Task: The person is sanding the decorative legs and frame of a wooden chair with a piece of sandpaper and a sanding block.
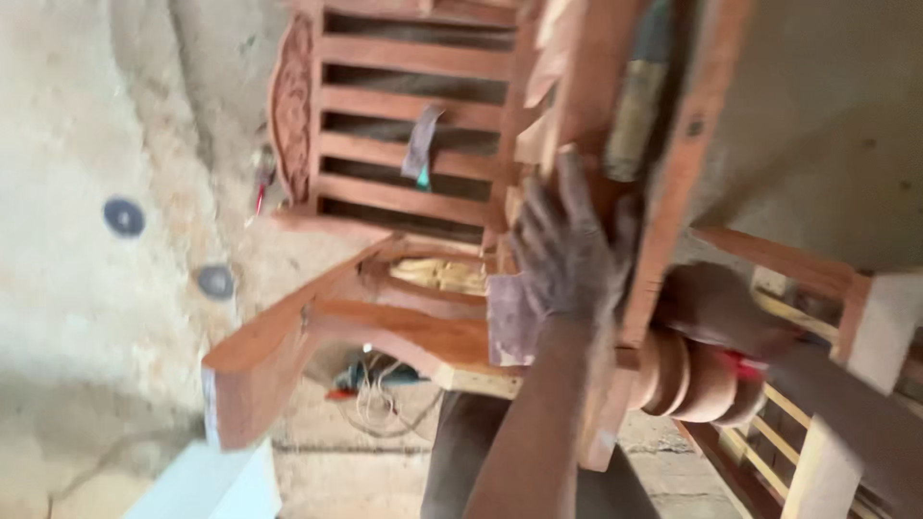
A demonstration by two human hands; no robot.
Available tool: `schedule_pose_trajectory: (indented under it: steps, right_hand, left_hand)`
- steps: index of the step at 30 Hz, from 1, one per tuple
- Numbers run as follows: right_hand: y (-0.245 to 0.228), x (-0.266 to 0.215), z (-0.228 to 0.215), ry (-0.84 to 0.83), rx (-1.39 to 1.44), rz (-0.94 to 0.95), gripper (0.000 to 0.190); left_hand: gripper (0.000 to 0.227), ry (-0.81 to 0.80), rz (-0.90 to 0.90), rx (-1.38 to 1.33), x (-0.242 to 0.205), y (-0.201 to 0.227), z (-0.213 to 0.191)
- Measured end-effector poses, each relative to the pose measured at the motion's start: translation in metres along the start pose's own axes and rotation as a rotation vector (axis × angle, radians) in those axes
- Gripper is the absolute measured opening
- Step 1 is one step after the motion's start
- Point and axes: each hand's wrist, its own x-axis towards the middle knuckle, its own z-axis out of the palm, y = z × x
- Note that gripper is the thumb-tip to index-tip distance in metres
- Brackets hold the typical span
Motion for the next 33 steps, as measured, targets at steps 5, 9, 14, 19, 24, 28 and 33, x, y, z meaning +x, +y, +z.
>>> schedule_pose_trajectory:
  steps: [5,9,14,19,24,28,33]
  right_hand:
    - [0.027,-0.006,0.010,-0.040,-0.404,-0.463,0.018]
    - [0.032,0.013,0.024,-0.283,0.694,-0.047,0.030]
    - [0.016,-0.017,-0.009,-0.351,-0.742,-0.440,0.039]
    - [0.019,-0.008,-0.004,-0.125,-0.110,-0.341,0.020]
    - [0.043,0.001,0.011,-0.072,-0.525,-0.622,0.016]
    - [0.030,0.009,-0.002,0.014,-0.143,-0.533,0.020]
    - [0.023,-0.020,-0.007,-0.011,0.085,-0.474,0.023]
  left_hand:
    - [0.083,-0.012,-0.031,-0.099,-0.001,-0.002,0.003]
    - [0.087,0.008,-0.026,-0.108,0.003,-0.003,0.004]
    - [0.084,0.064,-0.041,-0.120,-0.005,-0.004,0.010]
    - [0.085,0.040,-0.041,-0.107,-0.007,0.002,0.004]
    - [0.086,0.060,-0.028,-0.065,-0.001,0.001,0.006]
    - [0.086,0.004,-0.031,-0.073,0.000,0.005,-0.003]
    - [0.086,0.063,0.001,-0.020,0.002,0.004,-0.002]
